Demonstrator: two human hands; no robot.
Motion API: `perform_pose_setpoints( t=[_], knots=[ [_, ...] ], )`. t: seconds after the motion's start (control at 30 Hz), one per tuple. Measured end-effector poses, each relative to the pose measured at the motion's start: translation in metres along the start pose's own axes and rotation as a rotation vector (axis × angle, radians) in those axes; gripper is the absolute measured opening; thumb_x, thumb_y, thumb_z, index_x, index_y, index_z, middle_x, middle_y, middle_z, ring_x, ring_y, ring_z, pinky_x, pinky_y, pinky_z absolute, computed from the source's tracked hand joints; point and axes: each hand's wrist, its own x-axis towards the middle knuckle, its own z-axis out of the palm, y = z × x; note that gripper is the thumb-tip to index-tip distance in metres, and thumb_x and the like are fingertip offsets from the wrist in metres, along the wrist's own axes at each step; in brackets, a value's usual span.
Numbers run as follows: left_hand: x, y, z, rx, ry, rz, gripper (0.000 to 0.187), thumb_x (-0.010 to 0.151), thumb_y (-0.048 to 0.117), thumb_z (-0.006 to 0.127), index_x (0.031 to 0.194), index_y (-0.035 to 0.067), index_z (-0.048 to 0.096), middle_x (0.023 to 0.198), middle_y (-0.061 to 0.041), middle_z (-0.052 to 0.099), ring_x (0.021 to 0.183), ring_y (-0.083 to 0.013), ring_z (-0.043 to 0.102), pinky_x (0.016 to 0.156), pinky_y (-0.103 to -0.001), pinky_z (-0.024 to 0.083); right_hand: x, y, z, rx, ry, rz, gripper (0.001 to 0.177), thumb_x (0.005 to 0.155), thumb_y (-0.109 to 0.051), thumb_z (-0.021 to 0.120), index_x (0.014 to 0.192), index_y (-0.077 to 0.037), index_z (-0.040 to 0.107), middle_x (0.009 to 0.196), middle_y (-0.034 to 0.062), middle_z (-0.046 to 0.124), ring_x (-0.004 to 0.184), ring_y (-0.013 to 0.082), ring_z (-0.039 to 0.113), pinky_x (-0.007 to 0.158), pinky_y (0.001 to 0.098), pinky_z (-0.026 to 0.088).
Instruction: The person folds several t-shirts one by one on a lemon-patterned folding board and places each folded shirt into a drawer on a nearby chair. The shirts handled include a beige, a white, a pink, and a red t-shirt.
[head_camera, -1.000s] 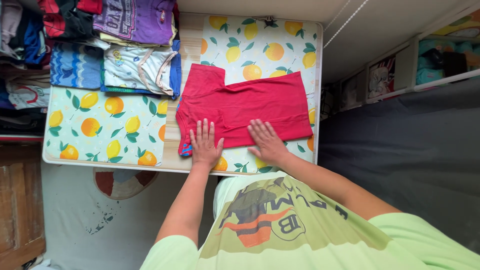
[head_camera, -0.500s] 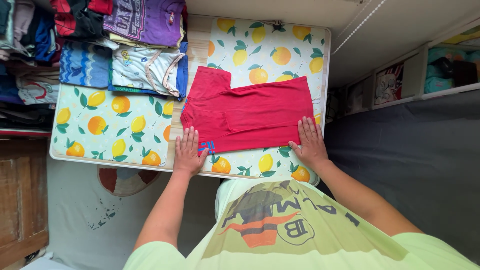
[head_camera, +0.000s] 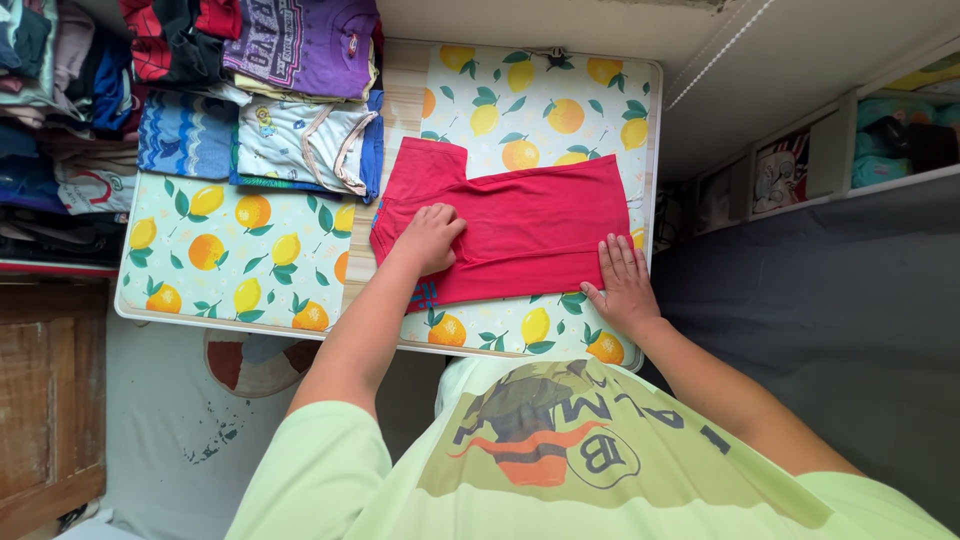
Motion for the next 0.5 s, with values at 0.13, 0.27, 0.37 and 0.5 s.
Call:
perform_pose_setpoints(
  t=[0.13,0.27,0.37,0.5],
  knots=[
    [0.010,0.001,-0.013,0.110,-0.165,0.006,0.033,0.076,0.022,0.070,0.106,0.009,0.067,0.123,-0.012,0.059,0.128,-0.0296,0.051,0.113,-0.045,0.036,-0.001,0.001,0.000,-0.021,-0.014,0.011,0.088,0.100,-0.065,0.031,0.162,-0.004,0.015,0.170,0.0140,0.010,0.158,0.0264,0.001,0.126,0.0453,0.000],
    [0.006,-0.003,-0.023,0.082,-0.248,-0.036,0.035,0.083,0.028,0.067,0.110,0.006,0.065,0.107,-0.012,0.068,0.121,-0.0302,0.057,0.115,-0.047,0.037,0.000,0.002,0.003,0.013,0.017,0.000,0.089,0.099,-0.065,0.032,0.162,-0.004,0.016,0.170,0.0144,0.011,0.158,0.0264,0.002,0.126,0.0458,0.001],
    [-0.006,-0.007,-0.030,0.082,-0.239,-0.052,0.043,0.072,0.033,0.074,0.103,0.005,0.066,0.101,-0.015,0.066,0.112,-0.0336,0.056,0.106,-0.050,0.035,-0.002,0.002,0.004,0.021,0.050,-0.011,0.089,0.099,-0.065,0.033,0.162,-0.004,0.017,0.170,0.0144,0.012,0.159,0.0263,0.003,0.127,0.0462,0.001],
    [-0.030,-0.018,-0.030,0.087,-0.129,-0.061,0.024,0.073,0.029,0.071,0.088,0.009,0.070,0.098,-0.014,0.064,0.108,-0.0327,0.059,0.103,-0.045,0.041,-0.001,0.001,0.003,0.021,0.029,0.002,0.089,0.098,-0.065,0.034,0.162,-0.004,0.017,0.170,0.0143,0.013,0.158,0.0263,0.004,0.127,0.0462,0.001]
  ],
)
